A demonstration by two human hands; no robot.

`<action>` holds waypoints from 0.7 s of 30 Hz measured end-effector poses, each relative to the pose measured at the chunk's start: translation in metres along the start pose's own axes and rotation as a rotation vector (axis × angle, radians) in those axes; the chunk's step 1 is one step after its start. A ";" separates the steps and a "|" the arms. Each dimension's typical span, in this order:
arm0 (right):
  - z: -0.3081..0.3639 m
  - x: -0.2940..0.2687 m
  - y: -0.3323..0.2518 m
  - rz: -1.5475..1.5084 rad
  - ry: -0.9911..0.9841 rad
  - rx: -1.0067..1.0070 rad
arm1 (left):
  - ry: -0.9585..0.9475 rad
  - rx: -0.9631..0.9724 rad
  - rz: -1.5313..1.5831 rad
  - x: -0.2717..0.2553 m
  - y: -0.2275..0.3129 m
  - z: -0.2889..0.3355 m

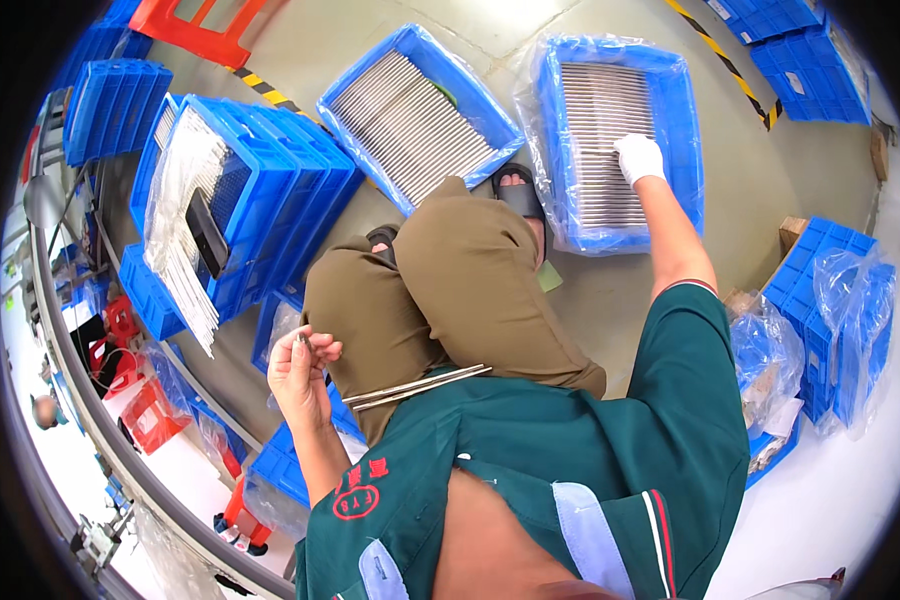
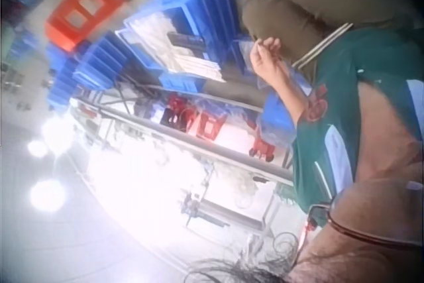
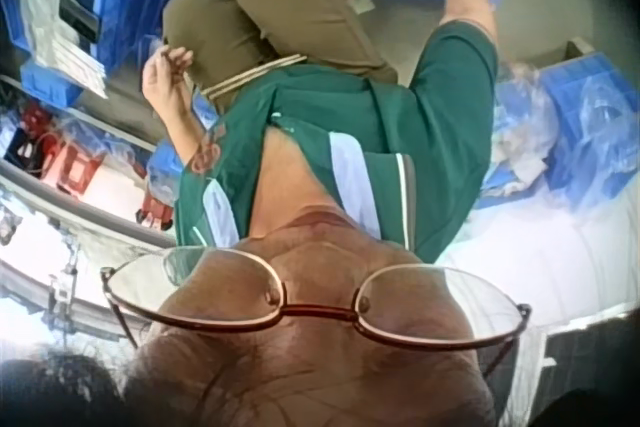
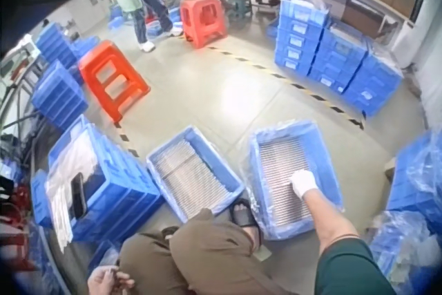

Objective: The person assembles small metal tubes and circular metal caps by hand, taking them from blue bins and plastic bags and fitting them together.

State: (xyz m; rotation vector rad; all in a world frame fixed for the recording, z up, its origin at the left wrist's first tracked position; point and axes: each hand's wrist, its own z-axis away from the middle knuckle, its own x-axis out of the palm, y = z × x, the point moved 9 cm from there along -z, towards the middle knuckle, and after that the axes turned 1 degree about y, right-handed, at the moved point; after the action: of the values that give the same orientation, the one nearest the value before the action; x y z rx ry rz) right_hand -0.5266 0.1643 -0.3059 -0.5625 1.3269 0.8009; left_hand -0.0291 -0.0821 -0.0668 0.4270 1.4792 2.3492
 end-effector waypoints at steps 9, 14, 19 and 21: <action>0.003 -0.016 -0.024 -0.118 0.174 0.015 | 0.036 0.008 -0.044 -0.016 -0.001 0.014; 0.048 -0.223 -0.132 -0.618 0.628 -0.314 | 0.059 0.098 0.031 -0.026 0.009 0.015; 0.163 -0.301 -0.316 -0.760 0.042 -0.987 | 0.106 0.151 0.174 -0.046 0.009 0.022; 0.196 -0.263 -0.362 -0.676 -0.276 -1.056 | 0.114 0.163 0.203 -0.053 0.008 0.027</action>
State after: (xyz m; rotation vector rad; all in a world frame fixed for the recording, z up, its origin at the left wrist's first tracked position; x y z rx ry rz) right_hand -0.1345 0.0402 -0.0428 -1.5598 0.3028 0.9118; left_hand 0.0291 -0.0861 -0.0521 0.5143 1.7640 2.4519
